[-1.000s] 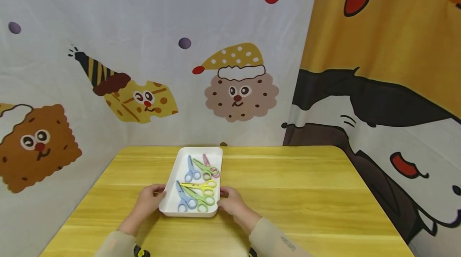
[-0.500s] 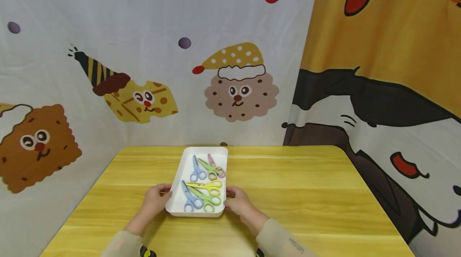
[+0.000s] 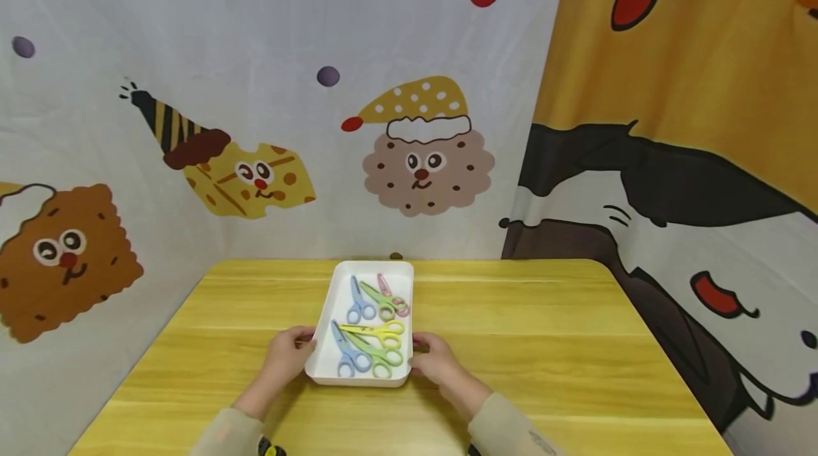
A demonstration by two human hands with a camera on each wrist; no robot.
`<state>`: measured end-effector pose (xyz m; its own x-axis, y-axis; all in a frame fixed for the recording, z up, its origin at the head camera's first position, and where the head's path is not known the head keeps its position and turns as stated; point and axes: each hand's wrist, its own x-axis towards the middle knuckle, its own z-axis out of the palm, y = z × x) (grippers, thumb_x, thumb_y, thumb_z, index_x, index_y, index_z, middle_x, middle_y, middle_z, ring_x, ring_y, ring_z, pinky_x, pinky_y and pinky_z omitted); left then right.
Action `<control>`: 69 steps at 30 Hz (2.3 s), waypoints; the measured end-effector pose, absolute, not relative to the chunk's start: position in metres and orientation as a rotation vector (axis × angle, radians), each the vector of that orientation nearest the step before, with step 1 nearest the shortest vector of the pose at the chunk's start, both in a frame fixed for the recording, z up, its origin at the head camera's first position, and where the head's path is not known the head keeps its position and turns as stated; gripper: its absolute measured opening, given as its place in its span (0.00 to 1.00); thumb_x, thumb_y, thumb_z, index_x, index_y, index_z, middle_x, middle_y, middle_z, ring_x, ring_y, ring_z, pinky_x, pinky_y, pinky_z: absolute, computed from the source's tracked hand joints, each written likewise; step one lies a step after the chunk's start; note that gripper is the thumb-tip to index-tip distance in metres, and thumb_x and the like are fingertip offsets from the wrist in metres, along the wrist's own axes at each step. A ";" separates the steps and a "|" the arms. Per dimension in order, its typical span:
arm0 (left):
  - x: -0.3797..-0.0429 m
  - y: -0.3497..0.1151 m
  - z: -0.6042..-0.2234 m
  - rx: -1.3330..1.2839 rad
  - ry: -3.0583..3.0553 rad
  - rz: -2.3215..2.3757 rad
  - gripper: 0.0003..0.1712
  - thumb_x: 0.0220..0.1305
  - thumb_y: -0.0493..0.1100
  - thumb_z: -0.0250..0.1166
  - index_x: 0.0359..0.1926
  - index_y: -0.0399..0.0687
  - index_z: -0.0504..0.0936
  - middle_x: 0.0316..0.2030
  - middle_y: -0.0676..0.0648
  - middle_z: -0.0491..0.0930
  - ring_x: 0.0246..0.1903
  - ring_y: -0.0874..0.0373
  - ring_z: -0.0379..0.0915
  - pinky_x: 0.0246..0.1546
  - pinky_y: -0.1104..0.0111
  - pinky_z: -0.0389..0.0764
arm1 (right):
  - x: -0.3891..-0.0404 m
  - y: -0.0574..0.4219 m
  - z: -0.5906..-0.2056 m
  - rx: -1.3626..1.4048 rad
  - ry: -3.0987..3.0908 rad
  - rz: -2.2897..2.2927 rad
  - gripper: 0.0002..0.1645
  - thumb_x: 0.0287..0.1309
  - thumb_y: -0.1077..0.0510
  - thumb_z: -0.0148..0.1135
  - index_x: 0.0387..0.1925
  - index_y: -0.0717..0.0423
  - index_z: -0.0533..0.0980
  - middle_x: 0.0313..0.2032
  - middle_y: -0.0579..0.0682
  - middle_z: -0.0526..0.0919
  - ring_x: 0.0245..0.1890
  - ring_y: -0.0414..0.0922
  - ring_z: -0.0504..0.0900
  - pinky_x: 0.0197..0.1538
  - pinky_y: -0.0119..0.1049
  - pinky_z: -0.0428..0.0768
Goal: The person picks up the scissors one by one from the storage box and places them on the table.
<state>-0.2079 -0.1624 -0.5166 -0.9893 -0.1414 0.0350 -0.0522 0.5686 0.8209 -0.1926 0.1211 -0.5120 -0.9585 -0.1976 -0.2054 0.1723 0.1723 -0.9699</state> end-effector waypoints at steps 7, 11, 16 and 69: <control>-0.206 -0.153 -0.513 0.149 -2.698 -1.411 0.13 0.58 0.31 0.62 0.44 0.29 0.81 0.35 0.39 0.82 0.35 0.52 0.78 0.34 0.65 0.82 | -0.191 0.130 -0.512 -0.022 2.176 -1.863 0.34 0.49 0.74 0.54 0.60 0.81 0.60 0.55 0.75 0.69 0.46 0.55 0.78 0.44 0.44 0.83; -0.206 -0.147 -0.515 0.134 -2.683 -1.434 0.13 0.57 0.30 0.62 0.44 0.29 0.81 0.34 0.39 0.82 0.35 0.52 0.78 0.34 0.66 0.82 | -0.192 0.136 -0.512 -0.016 2.193 -1.854 0.33 0.49 0.74 0.54 0.59 0.80 0.61 0.55 0.74 0.69 0.46 0.55 0.78 0.44 0.43 0.83; -0.204 -0.141 -0.517 0.093 -2.624 -1.471 0.13 0.55 0.29 0.62 0.42 0.28 0.81 0.32 0.39 0.81 0.32 0.54 0.77 0.32 0.67 0.82 | -0.193 0.143 -0.512 -0.007 2.235 -1.838 0.32 0.49 0.73 0.55 0.58 0.79 0.63 0.54 0.73 0.71 0.46 0.55 0.79 0.42 0.42 0.83; -0.207 -0.099 -0.525 0.075 -2.639 -1.599 0.14 0.57 0.31 0.63 0.45 0.32 0.81 0.35 0.42 0.82 0.34 0.55 0.77 0.33 0.70 0.82 | -0.189 0.182 -0.509 0.181 2.357 -1.820 0.32 0.43 0.77 0.55 0.56 0.73 0.70 0.54 0.69 0.75 0.56 0.63 0.74 0.56 0.48 0.77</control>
<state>-0.2069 -0.0986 -0.5246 -0.9973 -0.0700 0.0223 -0.0127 0.4623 0.8866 -0.1891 0.1820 -0.5094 -0.9802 -0.0008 -0.1978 0.1912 0.2532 -0.9483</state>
